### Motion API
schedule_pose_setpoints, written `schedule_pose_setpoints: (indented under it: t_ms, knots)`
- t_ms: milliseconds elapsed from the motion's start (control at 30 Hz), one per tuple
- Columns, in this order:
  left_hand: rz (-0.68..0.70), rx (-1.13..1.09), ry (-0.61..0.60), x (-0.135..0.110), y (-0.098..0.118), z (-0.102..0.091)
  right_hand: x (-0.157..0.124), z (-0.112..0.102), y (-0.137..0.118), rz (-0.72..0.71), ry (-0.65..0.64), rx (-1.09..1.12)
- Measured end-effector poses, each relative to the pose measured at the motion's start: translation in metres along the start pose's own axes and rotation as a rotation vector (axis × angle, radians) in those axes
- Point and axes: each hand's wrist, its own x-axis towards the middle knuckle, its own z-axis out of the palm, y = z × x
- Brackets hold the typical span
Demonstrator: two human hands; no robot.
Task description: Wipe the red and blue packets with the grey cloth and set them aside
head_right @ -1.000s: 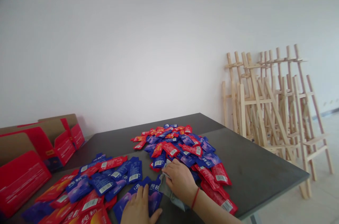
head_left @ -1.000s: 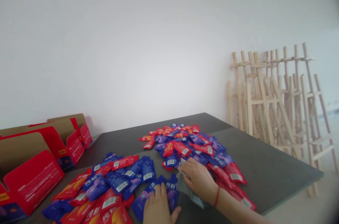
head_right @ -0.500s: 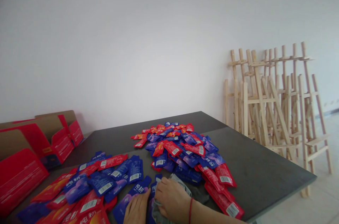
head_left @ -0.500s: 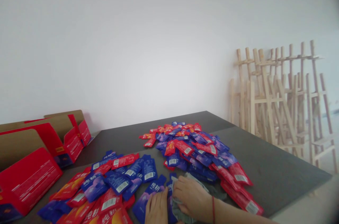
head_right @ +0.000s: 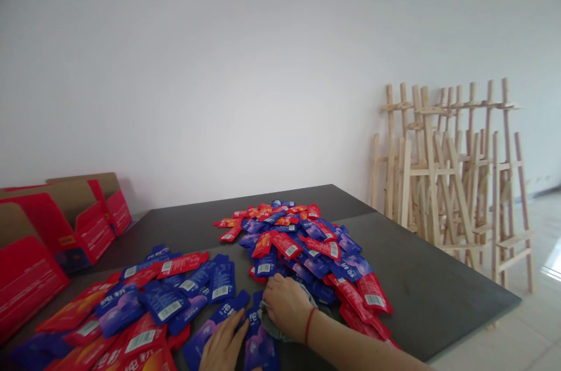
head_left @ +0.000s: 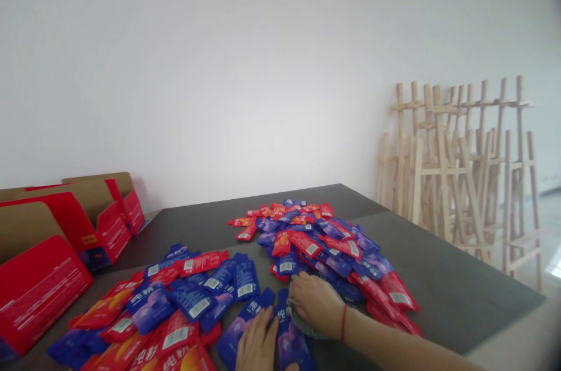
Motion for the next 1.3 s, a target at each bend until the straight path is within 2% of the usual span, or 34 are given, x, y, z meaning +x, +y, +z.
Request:
schedule_pose_setpoints:
  t_ms: [133, 300, 400, 500, 600, 700, 800, 967, 1067, 1167, 1300]
  knots:
    - [-0.034, -0.027, -0.064, 0.002, 0.002, -0.005, 0.009, 0.010, -0.011, -0.063, 0.016, -0.050]
    - [-0.036, -0.045, -0.063, 0.001, 0.000, -0.003, -0.035, 0.019, -0.016, -0.391, 0.118, -0.017]
    - [-0.012, -0.043, -0.040, 0.001, -0.002, 0.002, -0.055, 0.014, -0.011, -0.469, 0.125, 0.017]
    - [0.002, -0.066, -0.058, 0.002, -0.005, 0.005, -0.043, 0.005, -0.007, -0.412, 0.104, 0.026]
    - [0.045, -0.092, -0.033, 0.001, -0.006, 0.008, -0.012, -0.001, -0.008, -0.322, 0.069, -0.018]
    - [0.086, -0.086, 0.017, -0.001, -0.008, 0.011, 0.011, -0.004, -0.010, -0.314, 0.035, -0.092]
    - [0.080, -0.088, 0.015, -0.002, -0.007, 0.013, 0.006, -0.006, -0.010, -0.392, 0.032, -0.089]
    - [-0.027, -0.174, -0.090, 0.000, -0.006, 0.009, -0.041, -0.013, -0.006, -0.600, 0.054, 0.058]
    - [-0.042, -0.256, -0.116, 0.002, -0.004, 0.006, -0.056, -0.014, 0.000, -0.600, 0.047, 0.133]
    - [-0.030, -0.314, -0.095, 0.002, -0.002, 0.005, -0.045, -0.011, 0.007, -0.521, 0.049, 0.120]
    - [-0.023, -0.332, -0.069, 0.002, 0.001, 0.003, -0.002, -0.006, 0.008, -0.355, -0.012, 0.003]
